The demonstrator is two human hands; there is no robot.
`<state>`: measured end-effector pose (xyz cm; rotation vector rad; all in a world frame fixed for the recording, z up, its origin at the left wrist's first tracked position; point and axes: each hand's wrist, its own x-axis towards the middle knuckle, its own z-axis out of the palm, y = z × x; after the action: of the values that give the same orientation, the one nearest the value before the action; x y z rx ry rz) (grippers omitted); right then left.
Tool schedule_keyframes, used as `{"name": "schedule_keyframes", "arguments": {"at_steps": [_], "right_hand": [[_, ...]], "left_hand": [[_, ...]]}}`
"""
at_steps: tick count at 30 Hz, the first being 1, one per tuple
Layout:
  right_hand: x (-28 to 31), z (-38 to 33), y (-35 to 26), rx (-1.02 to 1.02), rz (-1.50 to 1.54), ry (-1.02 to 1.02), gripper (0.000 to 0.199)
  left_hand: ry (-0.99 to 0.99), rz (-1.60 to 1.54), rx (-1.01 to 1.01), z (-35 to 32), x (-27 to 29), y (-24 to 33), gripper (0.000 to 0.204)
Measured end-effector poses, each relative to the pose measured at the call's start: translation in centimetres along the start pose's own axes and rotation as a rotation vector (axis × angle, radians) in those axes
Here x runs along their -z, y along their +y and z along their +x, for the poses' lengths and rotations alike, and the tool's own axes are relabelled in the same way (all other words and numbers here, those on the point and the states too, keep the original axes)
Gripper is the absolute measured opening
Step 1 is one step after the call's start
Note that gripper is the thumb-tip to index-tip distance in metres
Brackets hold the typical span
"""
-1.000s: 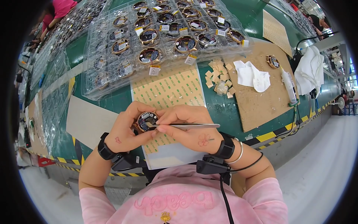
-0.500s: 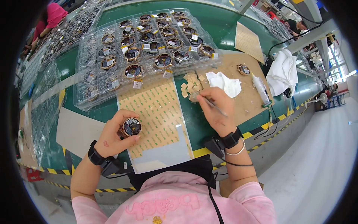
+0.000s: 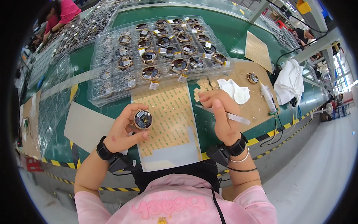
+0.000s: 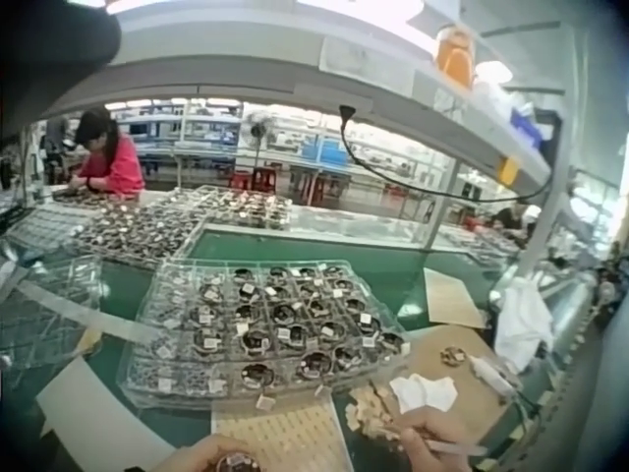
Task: The person uses tweezers to peel a small adhesive strip from a sheet, places it onto the internal components of a watch, and then presses a battery into the watch casing.
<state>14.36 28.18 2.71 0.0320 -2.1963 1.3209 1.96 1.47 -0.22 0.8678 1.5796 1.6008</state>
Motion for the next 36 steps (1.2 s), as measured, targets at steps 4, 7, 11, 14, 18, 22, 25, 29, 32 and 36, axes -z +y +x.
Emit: {"name": "schedule_keyframes", "arguments": {"at_steps": [4,7,11,14,18,22,25,29,32,36], "right_hand": [[-2.9,1.8,-2.6,-0.095,0.11,-0.097,0.015],[-5.4,2.8,-2.8,-0.019,0.014,-0.194,0.015],[-8.5,2.8,-2.7,0.31,-0.221,-0.331,0.016],[-10.1,1.8,-2.2,0.383,-0.293,-0.404,0.019],[-11.0,1.4,-1.9,0.421,-0.471,-0.48,0.027],[-11.3,1.4,-1.6,0.373,-0.516,-0.451,0.032],[-11.3,1.2,-1.3,0.354,-0.472,-0.385,0.025],[-11.2,0.9,-0.8,0.323,-0.393,-0.393,0.027],[-11.4,0.6,-0.5,0.309,-0.247,-0.294,0.027],[-10.8,0.8,-1.8,0.191,-0.151,-0.302,0.026]], "left_hand": [[0.036,-0.139,0.012,-0.1,0.2,0.3,0.066],[0.061,-0.201,0.035,-0.1,0.8,0.1,0.067],[0.039,-0.33,-0.041,0.1,1.3,-0.2,0.077],[0.055,-0.388,-0.1,0.6,0.9,0.0,0.089],[-0.032,-0.366,-0.056,0.3,1.1,-0.2,0.093],[-0.058,-0.475,-0.064,0.5,0.9,-0.6,0.095],[-0.058,-0.495,-0.101,0.6,0.8,-0.7,0.095],[0.004,-0.487,-0.07,0.6,0.5,-0.5,0.089],[0.036,-0.458,-0.035,0.6,0.4,-0.5,0.082],[0.024,-0.381,-0.043,0.5,0.5,-1.1,0.072]]}}
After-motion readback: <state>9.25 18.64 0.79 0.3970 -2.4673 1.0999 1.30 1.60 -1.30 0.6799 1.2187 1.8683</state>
